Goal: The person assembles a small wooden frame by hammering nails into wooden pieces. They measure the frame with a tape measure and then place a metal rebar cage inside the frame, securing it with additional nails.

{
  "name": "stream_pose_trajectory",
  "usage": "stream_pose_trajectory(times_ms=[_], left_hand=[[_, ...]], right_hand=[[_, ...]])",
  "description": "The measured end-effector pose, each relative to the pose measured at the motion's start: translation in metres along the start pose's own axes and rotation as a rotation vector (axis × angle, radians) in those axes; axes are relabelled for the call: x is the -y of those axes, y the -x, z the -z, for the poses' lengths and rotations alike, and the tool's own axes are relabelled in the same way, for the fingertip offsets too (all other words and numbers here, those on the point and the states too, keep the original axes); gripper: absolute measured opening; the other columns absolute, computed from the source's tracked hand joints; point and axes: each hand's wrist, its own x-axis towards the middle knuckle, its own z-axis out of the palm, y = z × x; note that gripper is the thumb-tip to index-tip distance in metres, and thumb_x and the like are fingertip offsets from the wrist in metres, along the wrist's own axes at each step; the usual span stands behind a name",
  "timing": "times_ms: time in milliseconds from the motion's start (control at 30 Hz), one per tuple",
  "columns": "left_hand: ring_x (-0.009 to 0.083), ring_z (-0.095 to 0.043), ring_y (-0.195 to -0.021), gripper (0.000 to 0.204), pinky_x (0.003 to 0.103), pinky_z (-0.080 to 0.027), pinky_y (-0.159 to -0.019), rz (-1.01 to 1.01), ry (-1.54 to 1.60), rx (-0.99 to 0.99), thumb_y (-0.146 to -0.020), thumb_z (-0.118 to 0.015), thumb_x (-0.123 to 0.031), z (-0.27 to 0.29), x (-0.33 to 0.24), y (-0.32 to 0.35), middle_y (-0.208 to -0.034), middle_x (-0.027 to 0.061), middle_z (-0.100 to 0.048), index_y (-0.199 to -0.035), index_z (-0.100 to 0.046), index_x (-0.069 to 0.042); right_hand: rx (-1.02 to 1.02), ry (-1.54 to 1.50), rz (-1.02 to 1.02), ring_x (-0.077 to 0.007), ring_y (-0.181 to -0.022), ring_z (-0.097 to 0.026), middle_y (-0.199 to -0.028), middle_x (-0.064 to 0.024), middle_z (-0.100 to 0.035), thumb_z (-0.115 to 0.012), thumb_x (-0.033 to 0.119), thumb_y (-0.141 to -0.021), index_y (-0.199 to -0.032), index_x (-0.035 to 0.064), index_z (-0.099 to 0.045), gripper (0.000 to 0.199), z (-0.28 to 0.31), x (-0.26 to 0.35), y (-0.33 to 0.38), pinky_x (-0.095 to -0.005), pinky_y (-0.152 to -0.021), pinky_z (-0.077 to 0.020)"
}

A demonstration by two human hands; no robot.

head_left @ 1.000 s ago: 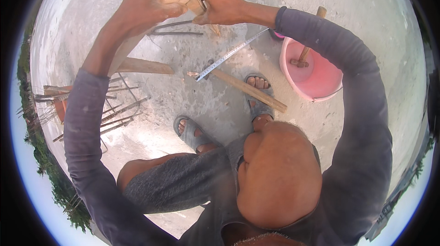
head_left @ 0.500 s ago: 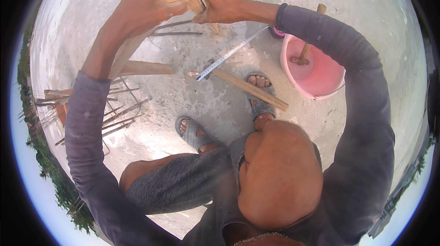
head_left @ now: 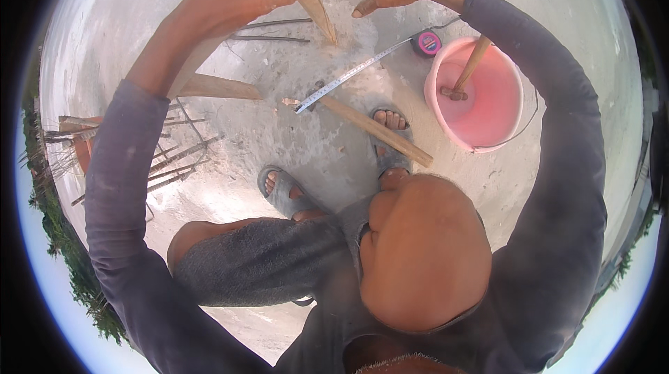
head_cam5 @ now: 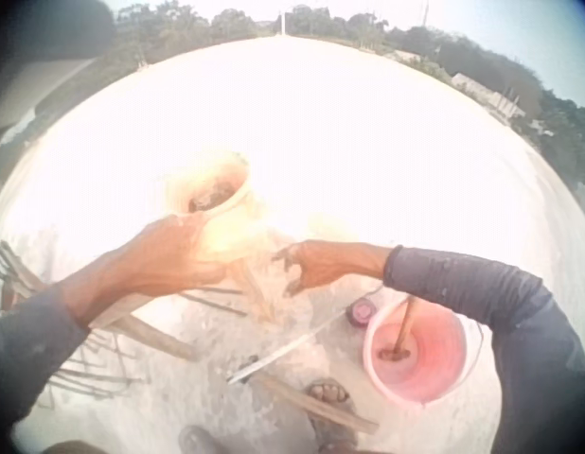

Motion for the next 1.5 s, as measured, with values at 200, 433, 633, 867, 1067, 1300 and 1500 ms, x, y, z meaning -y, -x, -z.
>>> stream_pose_trajectory(times_ms=[200, 433, 633, 867, 1067, 1300, 1500], left_hand=[[0.0326, -0.069, -0.105, 0.05, 0.044, -0.055, -0.089, -0.348, -0.304, -0.171, -0.086, -0.063, -0.015, -0.002, 0.009, -0.003, -0.141, 0.0157, -0.06, -0.135, -0.06, -0.006], [0.0336, -0.068, -0.106, 0.048, 0.045, -0.055, -0.089, -0.296, -0.178, -0.192, -0.088, -0.062, -0.016, -0.006, 0.011, -0.002, -0.134, 0.0156, -0.061, -0.135, -0.06, -0.009], [0.0403, -0.068, -0.099, 0.045, 0.049, -0.057, -0.085, -0.191, -0.04, -0.13, -0.093, -0.059, -0.018, -0.009, 0.014, 0.001, -0.133, 0.0195, -0.06, -0.138, -0.059, -0.013], [0.042, -0.07, -0.088, 0.047, 0.048, -0.059, -0.077, -0.028, -0.038, -0.148, -0.091, -0.059, -0.018, -0.016, 0.015, 0.003, -0.135, 0.0221, -0.057, -0.139, -0.058, -0.015], [0.0388, -0.071, -0.09, 0.05, 0.047, -0.06, -0.077, -0.145, -0.1, -0.228, -0.089, -0.061, -0.019, -0.015, 0.014, 0.004, -0.137, 0.0234, -0.055, -0.138, -0.058, -0.014], [0.0361, -0.071, -0.087, 0.048, 0.046, -0.06, -0.078, -0.077, -0.12, -0.192, -0.09, -0.063, -0.022, -0.014, 0.014, 0.011, -0.138, 0.0202, -0.055, -0.138, -0.058, -0.015], [0.0294, -0.073, -0.084, 0.069, 0.04, -0.057, -0.076, 0.488, 0.039, 0.03, -0.082, -0.073, -0.037, -0.02, 0.007, 0.006, -0.099, 0.0187, -0.074, -0.136, -0.058, 0.002]], right_hand=[[0.455, 0.469, -0.126, -0.0358, -0.104, -0.068, -0.119, -0.0167, -0.061, -0.087, 0.03, -0.063, -0.145, 0.0066, -0.056, 0.091, -0.037, -0.083, 0.064, -0.0477, -0.083, -0.0565], [0.479, 0.405, -0.087, -0.0341, -0.094, -0.07, -0.117, -0.0149, -0.061, -0.085, 0.032, -0.062, -0.148, 0.009, -0.052, 0.095, -0.051, -0.081, 0.078, -0.0447, -0.076, -0.0574], [0.602, 0.635, 0.011, -0.0348, -0.091, -0.071, -0.118, -0.0156, -0.061, -0.088, 0.037, -0.067, -0.154, 0.0108, -0.044, 0.101, -0.055, -0.058, 0.083, -0.0436, -0.081, -0.0583], [0.53, 0.51, 0.106, -0.0329, -0.096, -0.07, -0.117, -0.0141, -0.062, -0.089, 0.042, -0.068, -0.156, 0.0112, -0.04, 0.106, -0.064, -0.075, 0.083, -0.0423, -0.082, -0.0585], [0.626, 0.678, 0.188, -0.0329, -0.094, -0.07, -0.121, -0.0138, -0.061, -0.08, 0.034, -0.077, -0.155, 0.0114, -0.04, 0.09, -0.045, -0.058, 0.084, -0.0427, -0.079, -0.057], [0.721, 0.602, 0.153, -0.0353, -0.09, -0.07, -0.121, -0.0137, -0.061, -0.075, 0.027, -0.081, -0.159, 0.0167, -0.034, 0.088, -0.035, -0.037, 0.081, -0.0448, -0.077, -0.0571], [0.606, 0.601, 0.027, -0.0341, -0.102, -0.066, -0.123, -0.0129, -0.061, -0.072, 0.027, -0.086, -0.155, 0.0141, -0.04, 0.078, -0.029, -0.055, 0.084, -0.0423, -0.085, -0.0559]])
